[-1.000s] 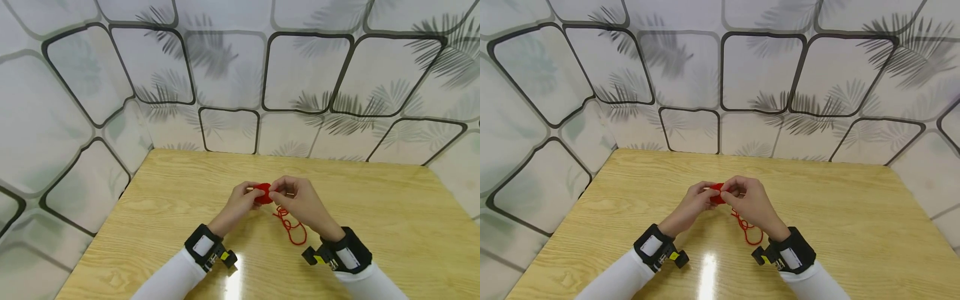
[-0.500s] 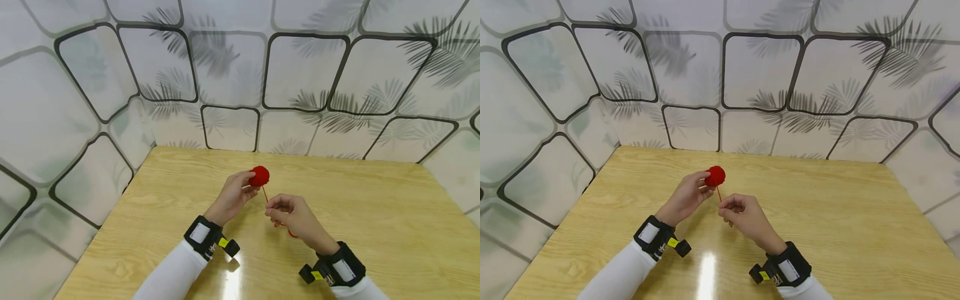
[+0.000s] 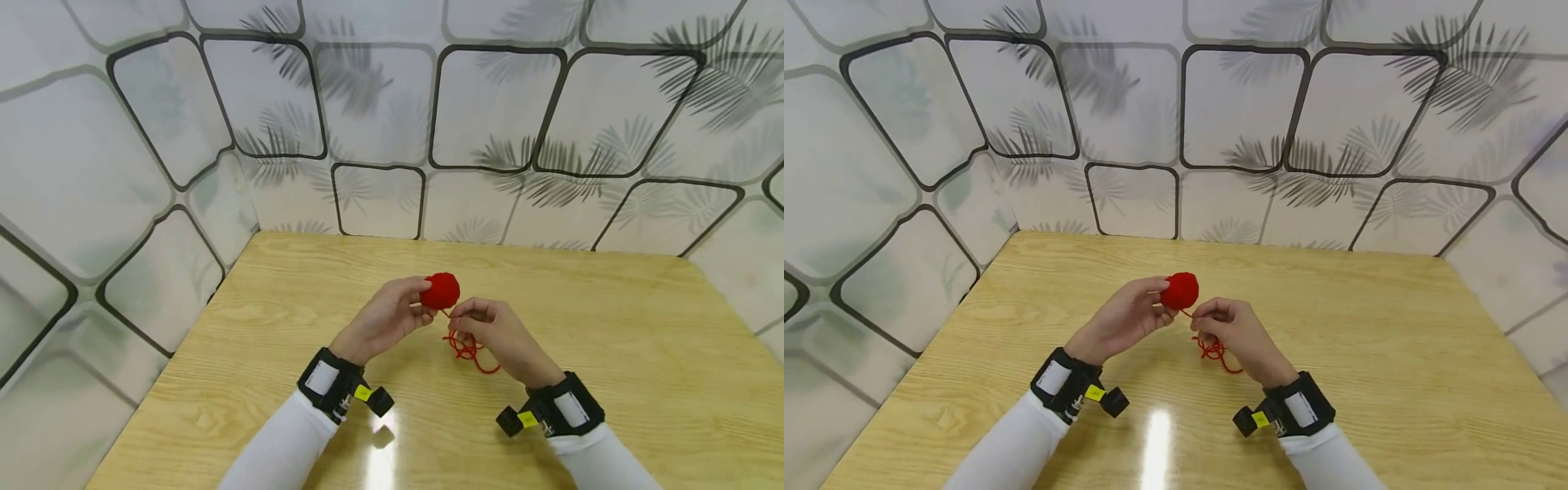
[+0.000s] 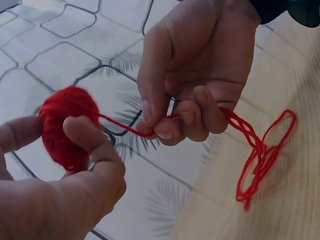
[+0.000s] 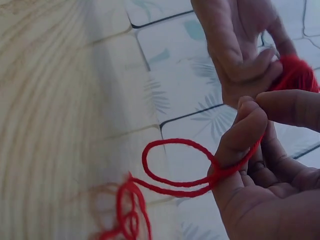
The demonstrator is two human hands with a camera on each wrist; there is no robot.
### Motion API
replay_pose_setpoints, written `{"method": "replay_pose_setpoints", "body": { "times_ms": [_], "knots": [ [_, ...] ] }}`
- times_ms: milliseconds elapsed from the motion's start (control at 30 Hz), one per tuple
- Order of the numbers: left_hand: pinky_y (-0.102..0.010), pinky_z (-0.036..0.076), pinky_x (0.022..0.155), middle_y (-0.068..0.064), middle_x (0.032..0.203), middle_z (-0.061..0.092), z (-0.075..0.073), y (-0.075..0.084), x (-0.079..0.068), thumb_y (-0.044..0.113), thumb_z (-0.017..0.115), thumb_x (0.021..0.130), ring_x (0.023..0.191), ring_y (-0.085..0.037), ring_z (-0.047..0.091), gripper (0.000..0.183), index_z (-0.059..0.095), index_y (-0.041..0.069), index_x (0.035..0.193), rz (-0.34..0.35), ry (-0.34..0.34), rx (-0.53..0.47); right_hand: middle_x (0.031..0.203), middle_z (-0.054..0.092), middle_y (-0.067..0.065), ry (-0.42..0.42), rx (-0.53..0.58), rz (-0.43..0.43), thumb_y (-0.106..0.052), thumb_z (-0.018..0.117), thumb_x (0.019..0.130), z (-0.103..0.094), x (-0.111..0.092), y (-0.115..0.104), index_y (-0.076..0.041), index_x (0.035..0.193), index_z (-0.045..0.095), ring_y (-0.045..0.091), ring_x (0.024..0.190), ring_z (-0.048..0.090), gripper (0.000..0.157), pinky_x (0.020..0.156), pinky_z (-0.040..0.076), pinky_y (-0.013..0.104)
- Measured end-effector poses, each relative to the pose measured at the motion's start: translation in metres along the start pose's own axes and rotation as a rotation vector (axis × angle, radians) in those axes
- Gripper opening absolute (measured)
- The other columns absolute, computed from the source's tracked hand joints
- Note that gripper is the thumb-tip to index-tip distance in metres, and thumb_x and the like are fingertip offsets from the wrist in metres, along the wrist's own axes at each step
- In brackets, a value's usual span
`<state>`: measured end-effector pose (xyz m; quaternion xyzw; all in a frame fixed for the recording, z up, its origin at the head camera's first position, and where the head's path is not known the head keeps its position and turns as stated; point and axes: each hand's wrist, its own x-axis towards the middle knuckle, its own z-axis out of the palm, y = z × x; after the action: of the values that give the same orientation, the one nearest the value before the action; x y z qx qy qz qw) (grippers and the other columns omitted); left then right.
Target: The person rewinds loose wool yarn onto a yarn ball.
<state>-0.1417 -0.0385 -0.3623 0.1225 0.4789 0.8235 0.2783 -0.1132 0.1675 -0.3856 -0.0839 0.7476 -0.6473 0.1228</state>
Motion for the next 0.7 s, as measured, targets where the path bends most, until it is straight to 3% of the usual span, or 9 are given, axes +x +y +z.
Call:
{"method": "replay_pose_setpoints", "body": {
  "times_ms": [200,300,400,533,600,700],
  "knots": [
    [-0.027,0.044,0.073,-0.013,0.112,0.053,0.014,-0.001,-0.006,0.023,0.055,0.089,0.075,-0.017,0.051,0.041,0.05,-0.003,0.12,-0.094,-0.129,0.187,0.1,0.058,0.019,0.047,-0.018,-0.062,-0.028,0.064,0.085,-0.021,0.0,-0.007,0.002,0.107,0.055,0.029,0.083,0.054,0.038,0.076,0.047,0.037],
    [-0.028,0.045,0.072,-0.013,0.11,0.056,0.02,-0.005,-0.008,0.021,0.056,0.089,0.076,-0.019,0.054,0.037,0.052,-0.001,0.118,-0.122,-0.145,0.327,0.096,0.059,0.016,0.069,-0.045,-0.082,-0.03,0.064,0.084,-0.029,-0.001,-0.014,0.0,0.106,0.056,0.026,0.08,0.053,0.038,0.072,0.047,0.033],
    [-0.03,0.047,0.072,-0.013,0.107,0.059,0.022,-0.011,-0.007,0.022,0.056,0.089,0.08,-0.024,0.057,0.035,0.052,0.002,0.117,-0.102,-0.09,0.475,0.091,0.059,0.014,0.101,-0.088,-0.122,-0.03,0.065,0.084,-0.03,-0.006,-0.021,-0.002,0.103,0.058,0.027,0.076,0.05,0.035,0.066,0.046,0.032],
    [-0.033,0.049,0.073,-0.011,0.106,0.058,0.02,-0.02,-0.004,0.026,0.055,0.09,0.086,-0.027,0.058,0.035,0.051,0.005,0.118,0.001,0.047,0.625,0.09,0.061,0.01,0.103,-0.203,-0.251,-0.027,0.064,0.085,-0.017,-0.015,-0.031,-0.005,0.099,0.061,0.027,0.078,0.057,0.027,0.067,0.049,0.035],
    [-0.035,0.049,0.074,-0.009,0.107,0.055,0.019,-0.022,-0.001,0.027,0.055,0.091,0.088,-0.025,0.059,0.035,0.05,0.006,0.119,0.071,0.116,0.662,0.091,0.063,0.007,0.094,-0.272,-0.324,-0.026,0.064,0.085,-0.007,-0.019,-0.034,-0.007,0.097,0.062,0.024,0.078,0.06,0.022,0.068,0.05,0.035],
    [-0.036,0.049,0.076,-0.009,0.11,0.054,0.017,-0.024,0.002,0.028,0.055,0.091,0.089,-0.022,0.059,0.037,0.049,0.009,0.122,0.172,0.201,0.638,0.088,0.063,0.003,0.085,-0.32,-0.386,-0.024,0.064,0.085,0.006,-0.021,-0.035,-0.011,0.094,0.063,0.02,0.077,0.061,0.017,0.069,0.051,0.034]
  ]
}}
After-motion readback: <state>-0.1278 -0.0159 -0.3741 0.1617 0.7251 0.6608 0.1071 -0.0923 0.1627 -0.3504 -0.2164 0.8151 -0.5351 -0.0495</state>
